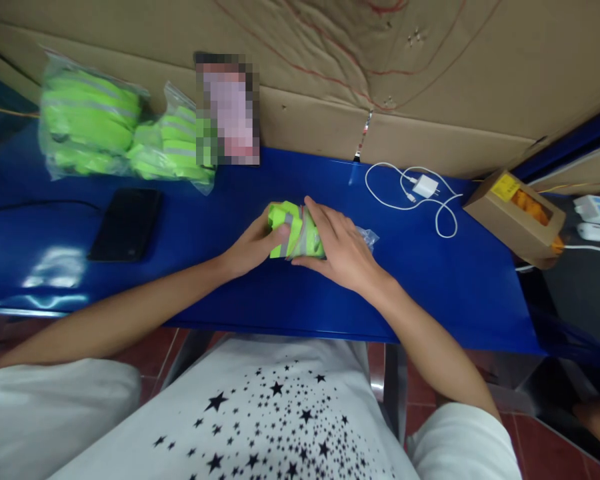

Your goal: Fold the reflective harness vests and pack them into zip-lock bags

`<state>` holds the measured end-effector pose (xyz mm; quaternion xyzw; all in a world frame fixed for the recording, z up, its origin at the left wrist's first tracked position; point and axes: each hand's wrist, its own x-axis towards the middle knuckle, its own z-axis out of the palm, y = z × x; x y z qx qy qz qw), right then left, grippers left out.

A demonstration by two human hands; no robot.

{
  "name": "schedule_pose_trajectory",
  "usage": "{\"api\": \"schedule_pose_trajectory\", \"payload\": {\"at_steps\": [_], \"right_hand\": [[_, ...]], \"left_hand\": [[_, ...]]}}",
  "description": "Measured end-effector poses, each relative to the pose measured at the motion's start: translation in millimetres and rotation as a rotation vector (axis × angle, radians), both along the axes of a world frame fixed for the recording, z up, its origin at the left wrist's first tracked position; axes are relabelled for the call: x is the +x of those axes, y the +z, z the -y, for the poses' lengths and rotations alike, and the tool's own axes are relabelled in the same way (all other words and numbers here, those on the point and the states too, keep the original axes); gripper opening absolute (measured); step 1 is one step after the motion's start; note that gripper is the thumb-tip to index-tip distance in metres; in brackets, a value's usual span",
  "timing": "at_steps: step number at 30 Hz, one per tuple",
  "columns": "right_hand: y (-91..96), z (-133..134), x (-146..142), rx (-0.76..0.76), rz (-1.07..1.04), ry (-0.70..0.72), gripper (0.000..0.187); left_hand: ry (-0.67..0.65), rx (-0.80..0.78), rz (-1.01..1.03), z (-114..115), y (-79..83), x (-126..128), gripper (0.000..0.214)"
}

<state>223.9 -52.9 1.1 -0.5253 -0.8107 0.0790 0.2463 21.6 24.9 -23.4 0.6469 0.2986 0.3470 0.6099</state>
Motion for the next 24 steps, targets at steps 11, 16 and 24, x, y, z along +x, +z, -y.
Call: {"api": "schedule_pose_trajectory", "payload": {"at_steps": [11, 16, 24], "right_hand": [[-5.9, 1, -10, 0.031, -0.044, -0.014, 0.109], [-5.3, 3, -14, 0.019, -0.035, 0.001, 0.108], [-2.5, 4, -14, 0.014, -0.032, -0.053, 0.106]], "left_hand": [[-0.009, -0.063, 0.069, 7, 7.2, 5, 0.043], [-0.075, -0.042, 0.026, 4, 7.8, 3, 0.041], [-0.172, 0.065, -0.027, -9, 18.1, -6, 0.038]]}}
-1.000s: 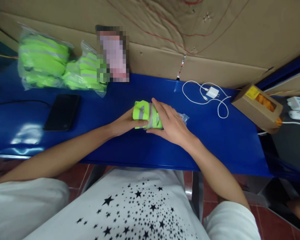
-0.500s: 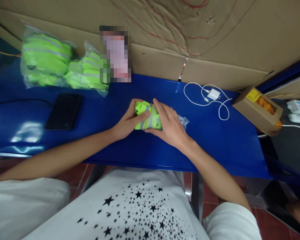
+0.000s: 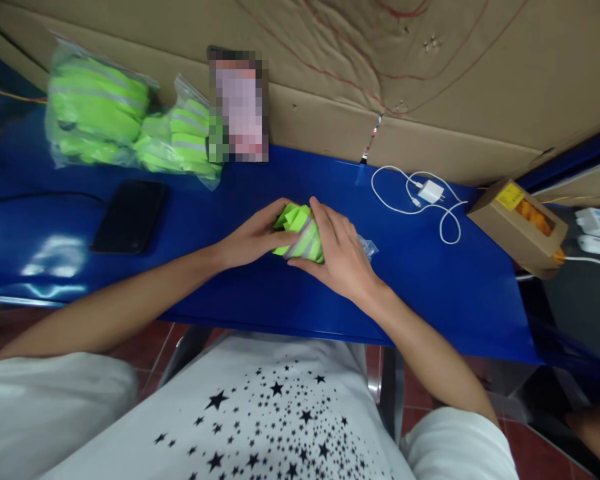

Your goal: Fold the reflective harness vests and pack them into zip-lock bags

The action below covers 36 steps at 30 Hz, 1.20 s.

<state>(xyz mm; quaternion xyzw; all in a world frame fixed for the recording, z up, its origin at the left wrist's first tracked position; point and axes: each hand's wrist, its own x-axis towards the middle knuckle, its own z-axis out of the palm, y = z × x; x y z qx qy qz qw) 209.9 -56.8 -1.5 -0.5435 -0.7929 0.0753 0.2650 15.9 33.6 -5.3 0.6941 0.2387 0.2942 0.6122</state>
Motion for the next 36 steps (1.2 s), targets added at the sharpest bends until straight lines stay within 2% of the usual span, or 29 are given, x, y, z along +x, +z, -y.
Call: {"api": "schedule_pose_trajectory", "payload": {"at_steps": [3, 7, 12, 16, 19, 25, 28, 32, 34, 36], "right_hand": [[0.3, 0, 2, -0.006, 0.003, -0.014, 0.108], [1.5, 0, 1, -0.009, -0.009, 0.015, 0.110], [2.1, 3, -6, -0.043, -0.027, 0.027, 0.112], [0.7, 5, -10, -0.060, -0.056, -0.041, 0.106], [-0.3, 5, -9, -0.064, -0.074, -0.089, 0.104], [1.7, 7, -10, -0.096, -0.096, -0.060, 0.105], [4.5, 10, -14, -0.099, -0.105, -0.035, 0.108], [10.8, 18, -21, -0.180, -0.142, -0.017, 0.104], [13.9, 22, -23, -0.242, -0.165, -0.031, 0.100], [15.3, 21, -21, -0.262, -0.195, -0.050, 0.094]], "left_hand": [[0.062, -0.009, 0.104, 0, 0.6, 0, 0.037], [0.175, 0.087, 0.138, 5, -3.8, 2, 0.028], [0.175, 0.139, 0.051, 6, -5.1, 2, 0.031], [0.191, 0.157, -0.018, 7, -1.7, 2, 0.033], [0.216, 0.129, 0.011, 10, 0.1, 3, 0.037], [0.187, 0.119, 0.026, 10, -0.2, 3, 0.031], [0.141, 0.026, 0.030, 12, 0.0, 4, 0.030], [-0.053, -0.109, 0.009, 16, -2.0, 7, 0.035], [-0.147, -0.132, -0.035, 16, -2.3, 8, 0.039], [-0.181, -0.107, -0.114, 15, 0.1, 7, 0.046]]}}
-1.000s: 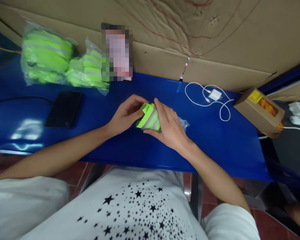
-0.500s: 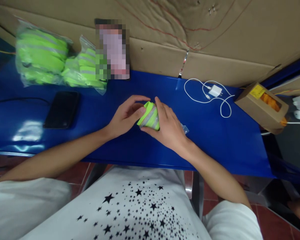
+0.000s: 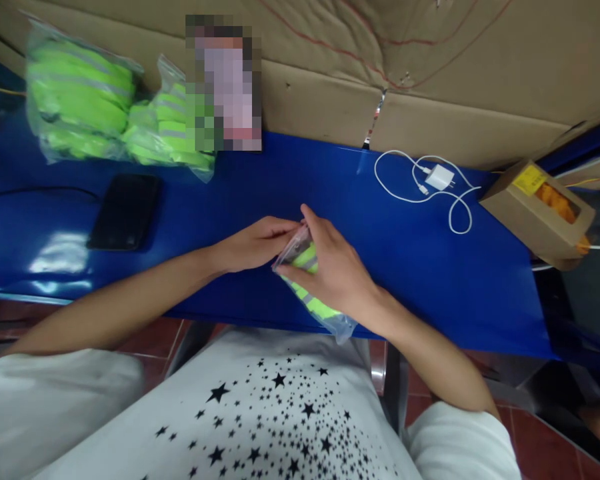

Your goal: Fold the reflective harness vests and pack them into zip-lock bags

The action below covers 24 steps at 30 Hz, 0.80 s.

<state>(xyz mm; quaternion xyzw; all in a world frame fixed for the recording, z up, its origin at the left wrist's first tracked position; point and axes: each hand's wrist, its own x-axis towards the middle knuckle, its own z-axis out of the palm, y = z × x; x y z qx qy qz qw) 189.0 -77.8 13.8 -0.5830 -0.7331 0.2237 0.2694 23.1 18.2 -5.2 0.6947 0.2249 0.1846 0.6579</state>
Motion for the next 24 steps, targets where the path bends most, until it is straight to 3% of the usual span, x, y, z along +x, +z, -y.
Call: {"api": "schedule_pose_trajectory", "payload": {"at_steps": [3, 6, 8, 11, 14, 16, 19, 22, 24], "right_hand": [[-2.8, -9, 10, 0.016, -0.072, -0.067, 0.083], [-10.7, -22, 23, -0.021, -0.218, -0.214, 0.079], [-16.5, -29, 31, -0.084, -0.387, -0.291, 0.074], [-23.0, -33, 37, -0.151, -0.606, -0.288, 0.061], [-25.5, -34, 41, -0.131, -0.613, -0.248, 0.061], [-23.9, -35, 44, -0.117, -0.594, -0.252, 0.064], [-16.4, -37, 49, -0.221, -0.672, -0.269, 0.064], [-9.0, -34, 52, -0.437, -0.800, -0.214, 0.050], [-8.4, -32, 53, -0.464, -0.864, -0.196, 0.040]], "left_hand": [[0.051, 0.144, -0.084, -1, 8.5, -5, 0.060], [0.201, 0.413, -0.022, -2, 13.7, -9, 0.048], [0.320, 0.507, 0.008, -5, 9.8, -9, 0.046], [0.406, 0.299, -0.041, -11, -3.9, -5, 0.056], [0.377, -0.067, 0.005, -15, -12.1, -2, 0.056], [0.364, -0.226, 0.106, -15, -10.4, -3, 0.057], [0.319, -0.367, 0.256, -14, -2.9, -6, 0.059], [0.264, -0.476, 0.348, -11, 0.6, -4, 0.059], [0.281, -0.529, 0.371, -5, -0.7, -1, 0.058]]}}
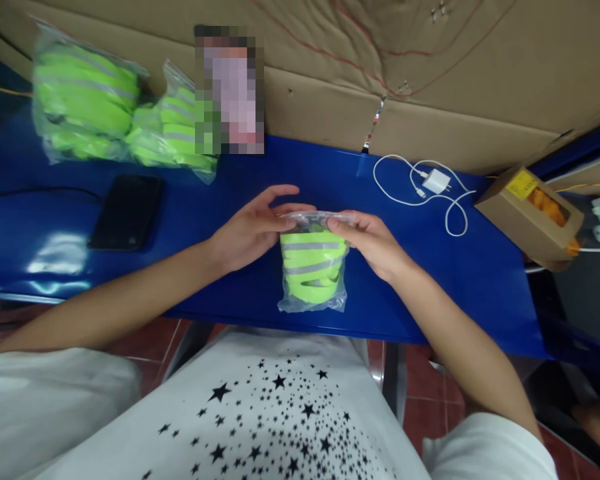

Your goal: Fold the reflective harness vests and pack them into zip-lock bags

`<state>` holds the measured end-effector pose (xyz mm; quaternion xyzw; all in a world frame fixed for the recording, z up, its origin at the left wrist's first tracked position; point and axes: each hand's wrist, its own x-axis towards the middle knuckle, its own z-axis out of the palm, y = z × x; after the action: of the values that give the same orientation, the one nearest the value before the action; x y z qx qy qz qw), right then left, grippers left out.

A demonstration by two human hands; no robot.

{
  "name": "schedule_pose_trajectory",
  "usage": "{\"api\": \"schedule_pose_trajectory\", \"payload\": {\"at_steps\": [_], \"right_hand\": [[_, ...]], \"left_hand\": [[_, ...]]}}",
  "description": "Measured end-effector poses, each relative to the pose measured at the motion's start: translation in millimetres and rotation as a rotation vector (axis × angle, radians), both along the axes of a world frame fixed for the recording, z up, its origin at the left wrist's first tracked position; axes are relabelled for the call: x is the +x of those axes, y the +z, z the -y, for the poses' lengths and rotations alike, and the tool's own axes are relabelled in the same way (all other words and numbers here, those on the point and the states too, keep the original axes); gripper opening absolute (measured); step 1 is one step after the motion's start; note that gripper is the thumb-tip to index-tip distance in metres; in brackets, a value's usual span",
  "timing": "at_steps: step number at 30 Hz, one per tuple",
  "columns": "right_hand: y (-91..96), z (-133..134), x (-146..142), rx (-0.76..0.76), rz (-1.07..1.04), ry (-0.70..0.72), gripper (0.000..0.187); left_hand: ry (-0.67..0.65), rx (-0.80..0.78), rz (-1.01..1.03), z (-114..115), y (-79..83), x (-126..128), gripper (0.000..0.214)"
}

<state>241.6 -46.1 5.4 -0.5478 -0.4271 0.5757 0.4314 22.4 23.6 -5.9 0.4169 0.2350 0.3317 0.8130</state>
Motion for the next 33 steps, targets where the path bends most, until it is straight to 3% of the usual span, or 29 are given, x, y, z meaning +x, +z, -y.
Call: {"api": "schedule_pose_trajectory", "payload": {"at_steps": [2, 5, 9, 12, 16, 20, 26, 33], "right_hand": [[-2.7, 2, 0, 0.063, -0.033, -0.061, 0.034], [-6.2, 1, 2, 0.136, -0.038, -0.071, 0.036], [1.7, 3, 12, 0.093, -0.054, 0.165, 0.055], [8.4, 7, 11, 0.141, 0.022, 0.244, 0.043], [2.1, 13, -7, 0.265, 0.170, 0.423, 0.035], [-7.1, 18, -23, 0.424, 0.383, 0.269, 0.021], [-4.7, 22, -19, 0.585, 0.481, 0.159, 0.008], [-1.7, 20, -8, 0.584, 0.491, 0.145, 0.018]], "left_hand": [[-0.015, -0.059, -0.014, 7, -2.5, 4, 0.055], [-0.192, -0.112, -0.069, 15, -4.4, 3, 0.050], [-0.518, -0.042, -0.255, 15, 0.5, -9, 0.048], [-0.682, 0.138, -0.350, 12, 4.5, -14, 0.052], [-0.665, 0.357, -0.340, 12, 2.9, -10, 0.040], [-0.728, 0.465, -0.424, 10, 1.3, -7, 0.037], [-0.841, 0.400, -0.405, 5, 9.8, -11, 0.040], [-0.788, 0.400, -0.415, 0, 11.2, -18, 0.035]]}}
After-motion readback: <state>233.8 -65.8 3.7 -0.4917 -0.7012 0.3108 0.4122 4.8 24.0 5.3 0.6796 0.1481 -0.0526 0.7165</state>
